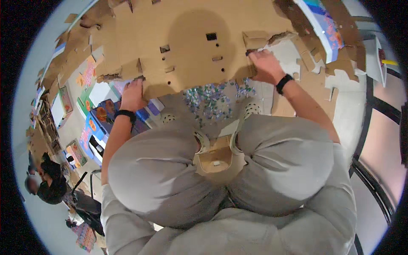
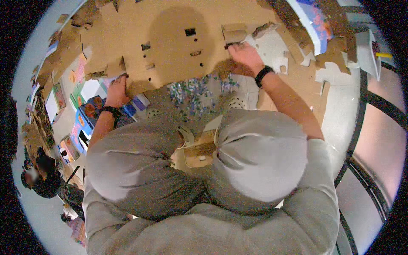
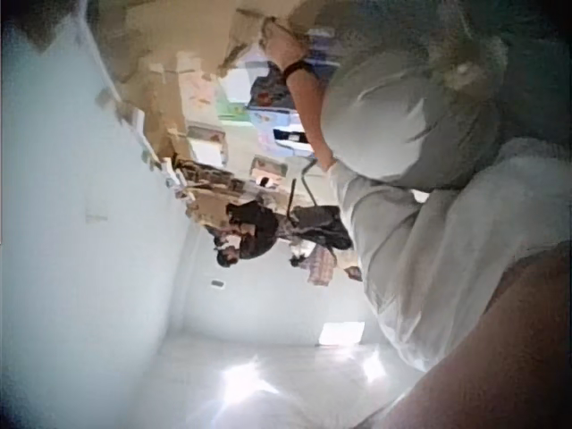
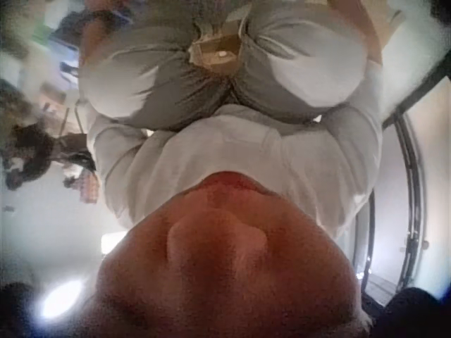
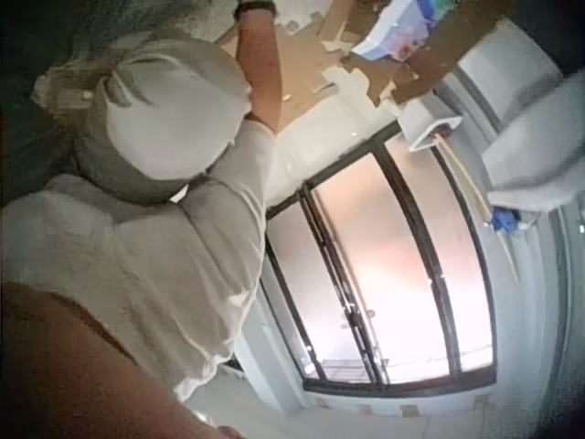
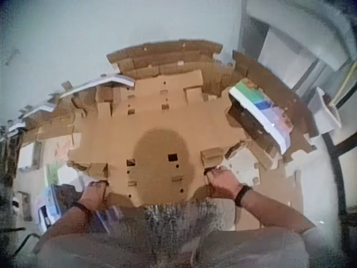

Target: The user is assembling and organizing various cardboard boxes and pieces on the floor.

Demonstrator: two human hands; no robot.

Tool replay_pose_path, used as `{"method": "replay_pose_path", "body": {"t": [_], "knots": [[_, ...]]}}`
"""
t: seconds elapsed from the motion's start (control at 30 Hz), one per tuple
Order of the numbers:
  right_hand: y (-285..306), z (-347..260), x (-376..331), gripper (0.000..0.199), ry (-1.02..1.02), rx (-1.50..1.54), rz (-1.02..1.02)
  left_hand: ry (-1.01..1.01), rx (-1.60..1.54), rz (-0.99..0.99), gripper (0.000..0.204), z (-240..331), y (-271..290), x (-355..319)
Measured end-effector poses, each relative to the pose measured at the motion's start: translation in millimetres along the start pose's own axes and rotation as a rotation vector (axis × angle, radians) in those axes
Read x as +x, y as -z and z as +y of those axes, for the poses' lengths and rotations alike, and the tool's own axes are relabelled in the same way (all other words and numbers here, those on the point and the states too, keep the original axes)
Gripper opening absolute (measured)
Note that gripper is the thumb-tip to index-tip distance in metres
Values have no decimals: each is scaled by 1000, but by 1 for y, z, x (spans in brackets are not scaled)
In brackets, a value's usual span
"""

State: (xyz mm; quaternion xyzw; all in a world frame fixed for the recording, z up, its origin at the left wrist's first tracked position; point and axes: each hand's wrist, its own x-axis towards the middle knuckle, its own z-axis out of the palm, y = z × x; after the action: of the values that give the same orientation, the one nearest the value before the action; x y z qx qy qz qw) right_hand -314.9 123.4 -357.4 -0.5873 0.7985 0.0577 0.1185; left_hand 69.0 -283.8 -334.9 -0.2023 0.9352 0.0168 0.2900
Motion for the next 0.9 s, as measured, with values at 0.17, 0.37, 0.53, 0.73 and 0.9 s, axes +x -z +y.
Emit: {"method": "replay_pose_path", "body": {"t": [0.17, 0.37, 0.53, 0.73, 0.9], "knots": [[-24, 7, 1, 63, 153, 201, 295, -74, -93, 156, 70, -12, -33, 15], [-19, 0, -5, 60, 178, 107, 281, -252, -163, 327, 63, -24, -53, 21], [-28, 13, 14, 62, 105, 337, 123, -171, -34, 127, 58, -23, -37, 22], [-30, 4, -3, 66, 38, 38, 159, -58, -43, 168, 71, 5, -19, 1], [-10, 3, 1, 69, 75, 60, 44, -102, -75, 245, 72, -1, -14, 12]]}}
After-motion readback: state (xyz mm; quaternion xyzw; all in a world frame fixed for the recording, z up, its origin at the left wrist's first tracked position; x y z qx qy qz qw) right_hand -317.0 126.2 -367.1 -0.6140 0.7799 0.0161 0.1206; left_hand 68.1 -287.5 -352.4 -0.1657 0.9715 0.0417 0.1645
